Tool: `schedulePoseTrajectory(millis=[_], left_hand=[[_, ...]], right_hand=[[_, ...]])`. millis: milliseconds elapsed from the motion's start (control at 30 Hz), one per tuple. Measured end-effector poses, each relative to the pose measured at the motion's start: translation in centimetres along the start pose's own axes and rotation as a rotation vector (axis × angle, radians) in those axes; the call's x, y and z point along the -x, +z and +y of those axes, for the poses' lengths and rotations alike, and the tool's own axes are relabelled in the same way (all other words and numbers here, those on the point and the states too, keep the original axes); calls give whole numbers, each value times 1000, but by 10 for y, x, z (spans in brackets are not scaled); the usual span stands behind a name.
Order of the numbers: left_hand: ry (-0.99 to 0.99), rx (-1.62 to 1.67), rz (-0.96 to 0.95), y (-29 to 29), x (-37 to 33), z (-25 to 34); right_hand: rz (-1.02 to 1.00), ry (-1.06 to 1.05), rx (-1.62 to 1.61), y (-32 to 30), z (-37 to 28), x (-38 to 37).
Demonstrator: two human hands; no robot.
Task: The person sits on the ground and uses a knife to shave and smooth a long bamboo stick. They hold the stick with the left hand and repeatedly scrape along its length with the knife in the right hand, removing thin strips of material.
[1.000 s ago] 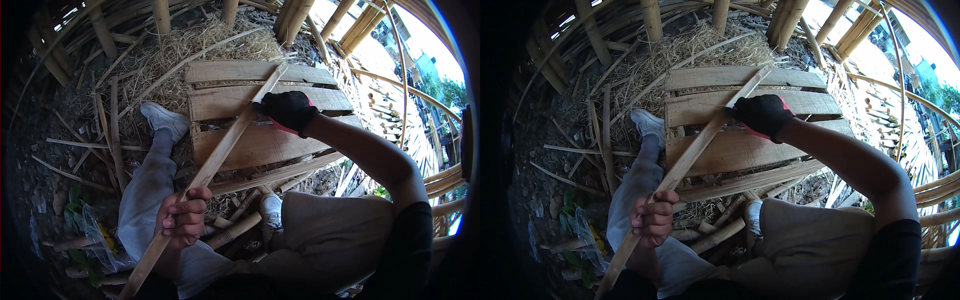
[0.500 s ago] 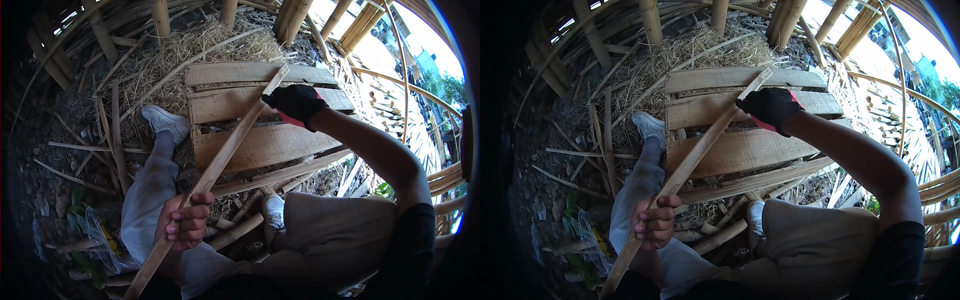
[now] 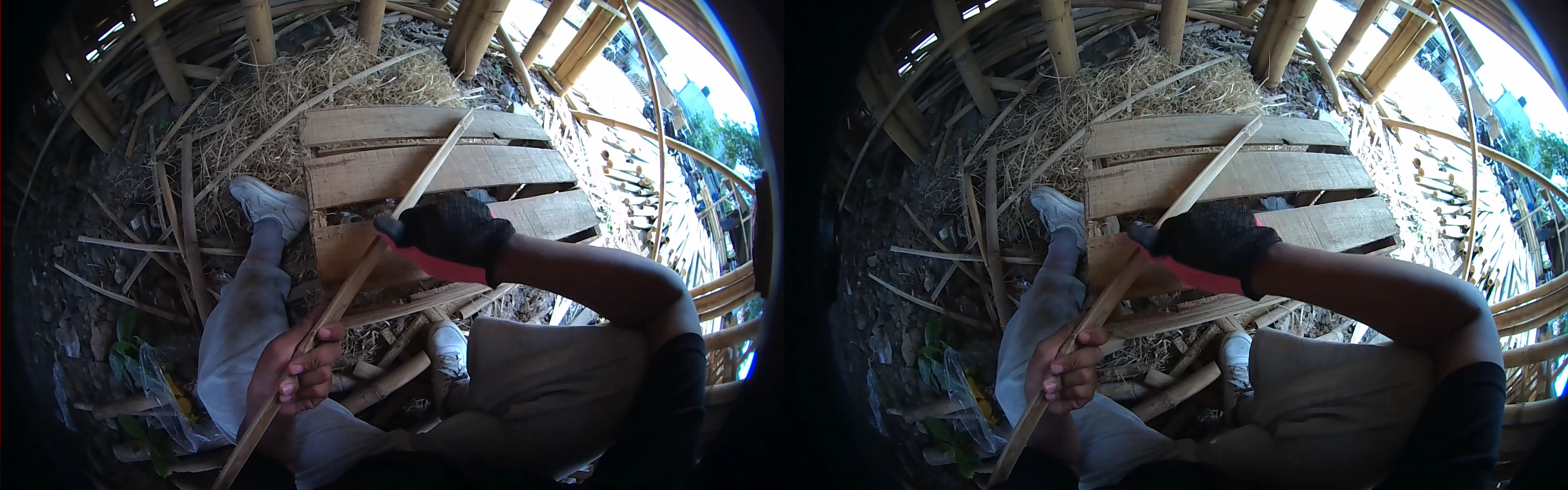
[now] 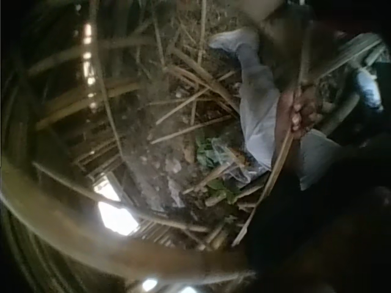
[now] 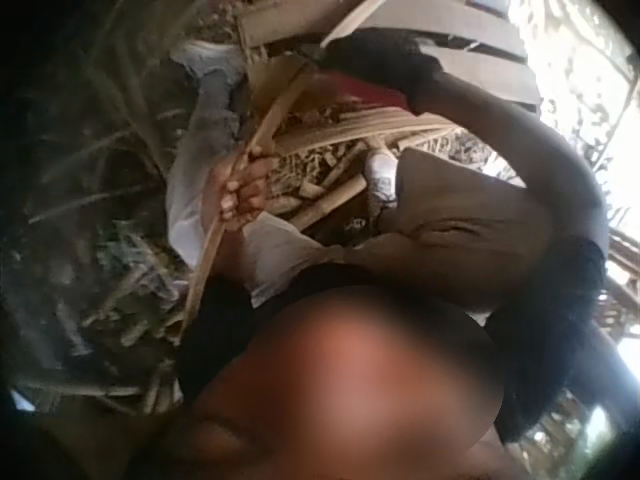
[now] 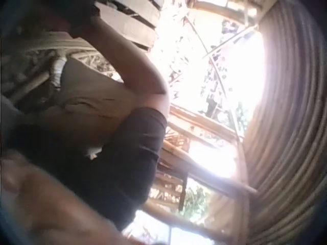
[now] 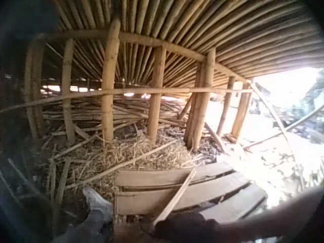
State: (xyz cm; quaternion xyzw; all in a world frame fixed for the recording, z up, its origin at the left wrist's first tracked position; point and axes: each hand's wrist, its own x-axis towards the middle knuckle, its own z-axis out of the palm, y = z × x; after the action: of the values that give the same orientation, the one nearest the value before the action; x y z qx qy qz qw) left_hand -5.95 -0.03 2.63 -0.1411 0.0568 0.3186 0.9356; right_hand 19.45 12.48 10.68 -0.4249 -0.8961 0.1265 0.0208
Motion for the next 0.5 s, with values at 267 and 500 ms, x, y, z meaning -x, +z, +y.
schedulePoseTrajectory(millis=[267, 500], left_hand=[[142, -743, 388, 22, 5, -9], [135, -889, 422, 24, 0, -12]], right_hand=[[-7, -76, 190, 21, -51, 20], [138, -237, 305, 20, -2, 19]])
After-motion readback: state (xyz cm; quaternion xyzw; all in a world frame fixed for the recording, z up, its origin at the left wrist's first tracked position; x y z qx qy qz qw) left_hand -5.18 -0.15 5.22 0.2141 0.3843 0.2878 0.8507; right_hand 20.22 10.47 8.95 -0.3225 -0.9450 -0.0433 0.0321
